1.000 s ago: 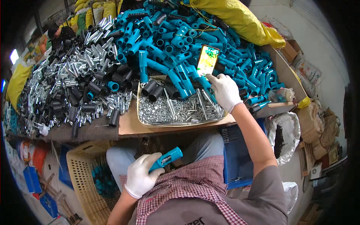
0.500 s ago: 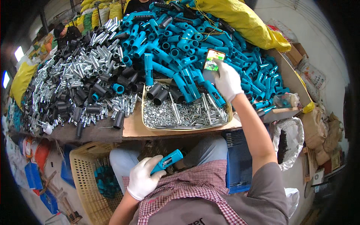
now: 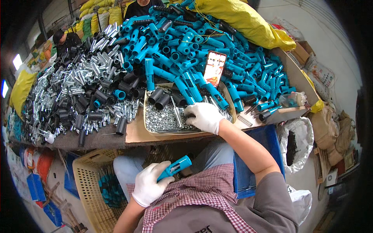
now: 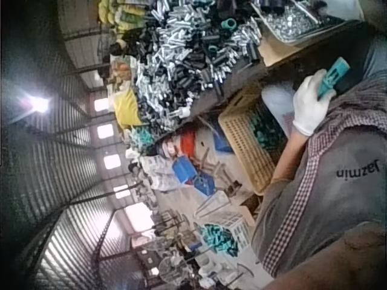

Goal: Assembling blue plastic handles with metal internal components and springs.

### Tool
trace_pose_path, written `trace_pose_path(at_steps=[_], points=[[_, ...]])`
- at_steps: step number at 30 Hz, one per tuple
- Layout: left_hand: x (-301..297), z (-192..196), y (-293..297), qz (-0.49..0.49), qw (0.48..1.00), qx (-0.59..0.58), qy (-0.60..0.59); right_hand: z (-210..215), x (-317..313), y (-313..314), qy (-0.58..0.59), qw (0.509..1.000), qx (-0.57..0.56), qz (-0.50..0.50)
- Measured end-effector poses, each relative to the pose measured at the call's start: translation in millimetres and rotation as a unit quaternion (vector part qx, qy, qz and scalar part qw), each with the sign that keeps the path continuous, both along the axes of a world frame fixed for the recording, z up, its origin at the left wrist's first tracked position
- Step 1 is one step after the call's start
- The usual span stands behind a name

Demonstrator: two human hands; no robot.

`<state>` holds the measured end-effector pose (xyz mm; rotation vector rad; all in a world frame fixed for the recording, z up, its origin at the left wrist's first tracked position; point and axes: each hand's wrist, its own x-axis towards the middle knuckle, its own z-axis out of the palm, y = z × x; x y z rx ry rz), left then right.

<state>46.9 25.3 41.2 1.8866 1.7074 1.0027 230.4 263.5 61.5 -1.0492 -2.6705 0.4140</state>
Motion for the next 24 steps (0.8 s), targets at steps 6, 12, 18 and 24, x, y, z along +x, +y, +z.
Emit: trace_pose_path(at_steps=[6, 12, 18, 24], points=[[1.8, 1.5, 1.4, -0.006, 1.000, 0.007, 0.011, -8.1, -5.9, 8.4, -0.016, 1.000, -0.014, 0.012], [-4.3, 0.6, -0.7, 0.016, 1.000, 0.018, 0.003, -6.2, 1.4, 0.5, 0.062, 0.997, 0.051, -0.001], [-1.9, 4.1, 1.0, 0.010, 1.000, 0.012, 0.019, -5.1, -8.1, 3.3, -0.039, 0.999, -0.019, -0.034], [-3.7, 2.2, 1.2, 0.026, 0.999, 0.027, 0.004, -8.1, 5.5, 12.9, 0.151, 0.986, -0.013, -0.066]])
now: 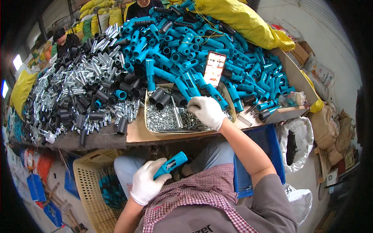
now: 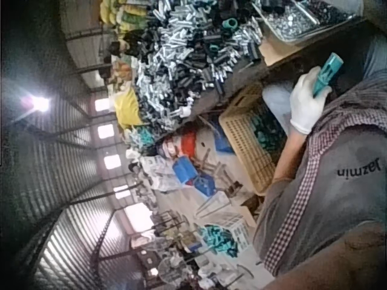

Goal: Assembling blue plastic handles with metal internal components and springs.

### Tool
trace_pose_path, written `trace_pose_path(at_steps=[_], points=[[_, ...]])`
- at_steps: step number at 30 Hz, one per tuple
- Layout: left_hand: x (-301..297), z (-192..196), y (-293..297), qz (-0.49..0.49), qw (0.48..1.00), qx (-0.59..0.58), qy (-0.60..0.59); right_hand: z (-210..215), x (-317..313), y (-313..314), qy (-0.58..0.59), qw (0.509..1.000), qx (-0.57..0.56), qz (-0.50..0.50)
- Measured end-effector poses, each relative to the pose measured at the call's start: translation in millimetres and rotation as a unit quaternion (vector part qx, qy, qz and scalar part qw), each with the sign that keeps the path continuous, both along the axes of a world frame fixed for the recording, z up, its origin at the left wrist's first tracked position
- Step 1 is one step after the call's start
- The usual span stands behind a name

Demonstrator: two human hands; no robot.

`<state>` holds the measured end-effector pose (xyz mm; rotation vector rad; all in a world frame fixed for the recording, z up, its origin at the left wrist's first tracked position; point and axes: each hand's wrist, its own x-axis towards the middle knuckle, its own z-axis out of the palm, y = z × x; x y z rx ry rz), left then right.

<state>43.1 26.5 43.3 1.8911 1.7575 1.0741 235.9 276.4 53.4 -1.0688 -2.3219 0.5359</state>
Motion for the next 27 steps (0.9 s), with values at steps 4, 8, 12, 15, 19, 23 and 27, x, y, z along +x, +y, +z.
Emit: trace_pose_path(at_steps=[4, 8, 12, 15, 19, 23, 27], points=[[-6.0, 3.0, 3.3, 0.004, 1.000, -0.003, 0.019, 24.2, -3.6, -25.5, 0.158, 0.960, -0.229, 0.017], [-11.1, 3.6, 11.0, -0.046, 0.989, 0.067, 0.125, 29.6, -11.7, -67.0, 0.159, 0.936, -0.270, 0.163], [-3.1, 20.9, 11.5, -0.036, 0.986, 0.017, 0.165, 23.5, -14.9, -89.9, 0.035, 0.945, -0.242, 0.216], [0.3, 26.4, 11.1, -0.060, 0.978, -0.030, 0.196, 21.2, -18.0, -98.0, -0.021, 0.949, -0.228, 0.214], [1.0, 14.2, 11.3, -0.077, 0.981, 0.012, 0.180, -0.3, -25.3, -114.7, -0.016, 0.962, -0.136, 0.237], [1.7, 18.5, 11.0, -0.059, 0.981, -0.014, 0.184, -3.2, -17.4, -125.4, -0.039, 0.974, -0.054, 0.217], [-3.1, 13.3, 10.8, -0.055, 0.978, -0.032, 0.198, -8.7, -12.6, -132.2, -0.034, 0.975, 0.008, 0.220]])
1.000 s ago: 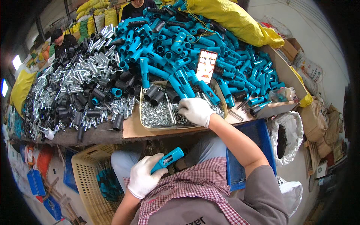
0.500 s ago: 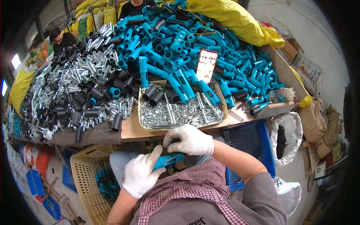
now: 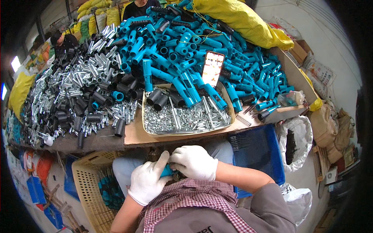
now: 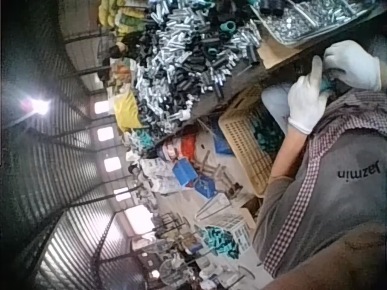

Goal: Assembling blue plastic handles with metal internal components and springs.

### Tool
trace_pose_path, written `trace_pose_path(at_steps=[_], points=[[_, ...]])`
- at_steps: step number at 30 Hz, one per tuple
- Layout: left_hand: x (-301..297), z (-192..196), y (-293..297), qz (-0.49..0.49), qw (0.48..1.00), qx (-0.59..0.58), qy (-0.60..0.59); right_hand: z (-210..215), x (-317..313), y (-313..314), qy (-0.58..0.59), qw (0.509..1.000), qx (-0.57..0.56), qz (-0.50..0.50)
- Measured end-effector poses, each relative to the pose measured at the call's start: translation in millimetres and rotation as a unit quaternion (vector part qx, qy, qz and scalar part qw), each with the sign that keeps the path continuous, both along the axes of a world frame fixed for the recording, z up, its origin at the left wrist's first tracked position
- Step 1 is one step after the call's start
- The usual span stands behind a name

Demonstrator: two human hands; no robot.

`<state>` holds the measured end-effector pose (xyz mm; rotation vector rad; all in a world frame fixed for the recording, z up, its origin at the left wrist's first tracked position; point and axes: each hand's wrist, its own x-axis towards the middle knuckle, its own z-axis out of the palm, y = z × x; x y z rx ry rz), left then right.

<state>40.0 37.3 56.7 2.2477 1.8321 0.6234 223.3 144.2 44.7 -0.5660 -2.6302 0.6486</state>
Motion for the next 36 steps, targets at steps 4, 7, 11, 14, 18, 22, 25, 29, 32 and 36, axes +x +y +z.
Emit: trace_pose_path(at_steps=[4, 7, 11, 14, 18, 22, 25, 29, 32, 36], points=[[-4.2, -2.6, 0.0, -0.007, 1.000, 0.008, -0.024, 5.5, 2.7, -7.3, -0.016, 1.000, -0.004, 0.023], [-2.7, -2.5, -1.7, 0.023, 0.998, -0.032, -0.058, -1.0, 2.8, -7.5, -0.029, 0.998, 0.037, 0.048], [2.1, -13.1, -7.6, 0.030, 0.987, -0.021, -0.154, -5.3, 2.6, -2.7, -0.033, 0.994, 0.078, 0.066], [5.1, -6.3, -8.7, 0.070, 0.970, -0.095, -0.213, 4.5, 1.4, 4.3, 0.031, 0.985, 0.137, 0.095], [3.3, -18.5, -9.2, 0.077, 0.945, -0.086, -0.306, 22.1, 6.2, 50.1, 0.180, 0.983, 0.020, -0.023], [7.9, -22.8, -5.9, 0.030, 0.962, 0.014, -0.271, 8.7, -3.5, 101.6, -0.085, 0.962, 0.080, -0.248], [5.2, -23.9, -7.6, 0.032, 0.960, 0.018, -0.278, -5.3, -9.3, 108.3, -0.041, 0.970, 0.088, -0.224], [2.7, -21.4, -9.8, 0.083, 0.948, -0.018, -0.305, -6.2, -1.8, 112.2, 0.063, 0.959, 0.084, -0.263], [-4.2, -23.0, -6.4, 0.100, 0.930, -0.033, -0.353, 3.7, 3.7, 102.1, 0.181, 0.947, -0.003, -0.266], [-7.0, -23.7, 3.0, 0.124, 0.789, -0.141, -0.585, 10.6, 1.9, 48.3, 0.231, 0.919, -0.253, -0.196]])
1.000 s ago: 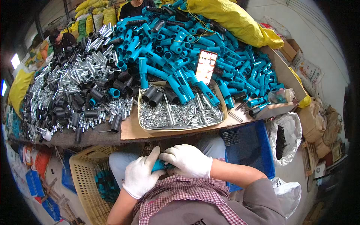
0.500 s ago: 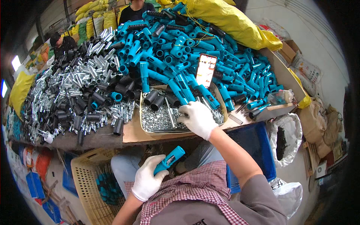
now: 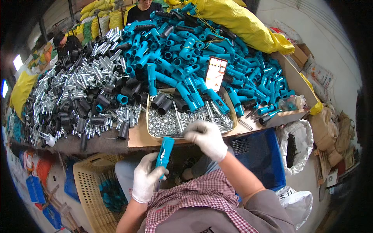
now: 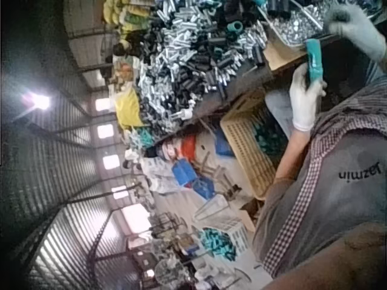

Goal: Assembling blue plastic handles with metal internal components and springs.

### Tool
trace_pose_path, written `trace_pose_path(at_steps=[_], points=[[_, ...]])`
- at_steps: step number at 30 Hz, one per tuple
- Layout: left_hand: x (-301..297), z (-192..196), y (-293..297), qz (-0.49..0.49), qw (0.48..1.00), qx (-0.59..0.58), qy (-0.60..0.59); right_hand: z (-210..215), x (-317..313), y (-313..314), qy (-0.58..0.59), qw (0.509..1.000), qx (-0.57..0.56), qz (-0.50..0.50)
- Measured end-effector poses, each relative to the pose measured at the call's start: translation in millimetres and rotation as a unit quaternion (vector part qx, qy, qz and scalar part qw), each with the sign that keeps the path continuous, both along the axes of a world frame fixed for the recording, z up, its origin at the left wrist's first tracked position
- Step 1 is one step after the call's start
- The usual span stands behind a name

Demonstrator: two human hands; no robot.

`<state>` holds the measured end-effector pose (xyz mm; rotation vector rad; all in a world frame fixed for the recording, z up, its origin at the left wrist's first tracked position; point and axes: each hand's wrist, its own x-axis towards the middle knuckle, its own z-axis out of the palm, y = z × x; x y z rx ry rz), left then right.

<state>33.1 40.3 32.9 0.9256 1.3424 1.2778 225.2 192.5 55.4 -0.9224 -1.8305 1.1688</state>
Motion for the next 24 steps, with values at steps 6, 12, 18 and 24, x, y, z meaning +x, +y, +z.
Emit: trace_pose_path(at_steps=[6, 12, 18, 24], points=[[10.8, 1.1, 7.0, 0.016, 0.998, 0.058, -0.001, -7.7, -15.9, -49.0, -0.002, 0.999, -0.050, -0.007], [16.4, -11.7, 3.3, 0.028, 0.978, 0.110, 0.178, -6.0, -19.2, -53.7, -0.083, 0.996, -0.031, -0.015], [15.7, -0.1, 0.4, -0.010, 0.998, 0.046, -0.028, -23.2, -13.5, -46.0, 0.031, 0.985, -0.153, 0.068], [12.1, 0.2, -1.5, -0.046, 0.997, 0.045, -0.038, -25.2, -19.6, -46.6, 0.165, 0.953, -0.224, 0.121]])
